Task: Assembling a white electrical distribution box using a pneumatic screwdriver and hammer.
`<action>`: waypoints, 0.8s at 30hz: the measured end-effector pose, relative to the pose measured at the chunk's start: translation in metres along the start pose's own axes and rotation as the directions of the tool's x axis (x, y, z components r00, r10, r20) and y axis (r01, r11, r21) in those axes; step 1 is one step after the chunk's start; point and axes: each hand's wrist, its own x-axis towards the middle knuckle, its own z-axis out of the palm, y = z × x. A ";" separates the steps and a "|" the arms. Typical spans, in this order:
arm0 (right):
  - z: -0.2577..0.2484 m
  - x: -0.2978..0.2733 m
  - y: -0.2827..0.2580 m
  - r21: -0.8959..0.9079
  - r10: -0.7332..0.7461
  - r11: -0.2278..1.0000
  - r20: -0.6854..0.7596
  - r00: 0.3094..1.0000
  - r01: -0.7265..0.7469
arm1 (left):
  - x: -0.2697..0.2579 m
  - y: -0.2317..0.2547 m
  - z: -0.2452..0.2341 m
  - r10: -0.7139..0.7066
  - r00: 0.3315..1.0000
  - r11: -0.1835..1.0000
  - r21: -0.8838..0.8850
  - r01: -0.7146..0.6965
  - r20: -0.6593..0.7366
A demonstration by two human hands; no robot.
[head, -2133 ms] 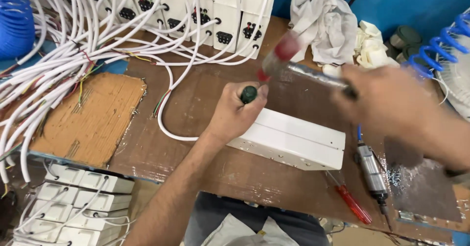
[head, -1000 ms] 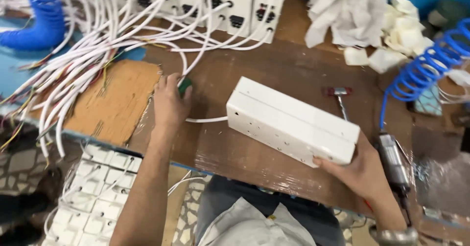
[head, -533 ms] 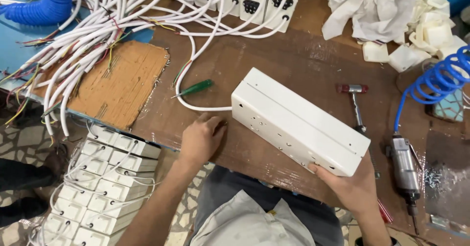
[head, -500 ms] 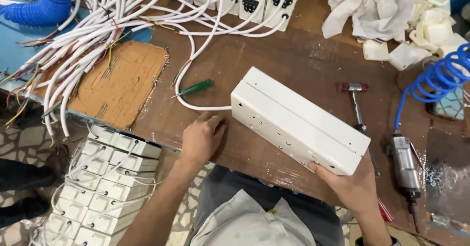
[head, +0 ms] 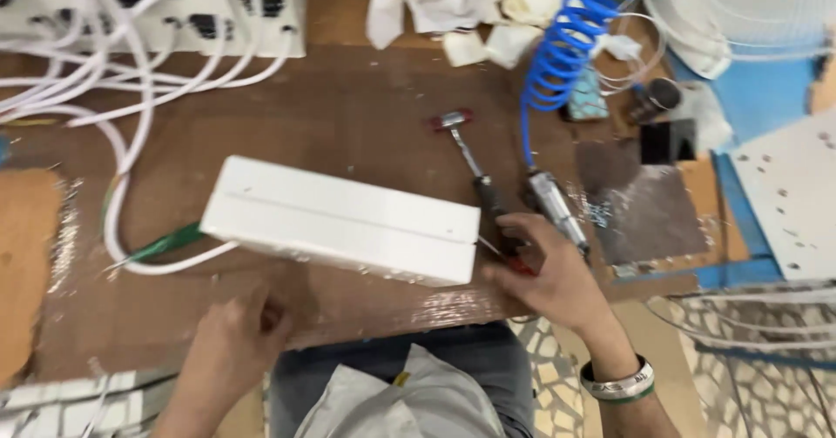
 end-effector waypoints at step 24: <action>-0.012 -0.036 -0.031 0.999 -0.261 -0.030 -0.036 0.965 0.029 | -0.045 0.136 0.032 0.425 0.903 0.241 -0.970 -0.041 0.067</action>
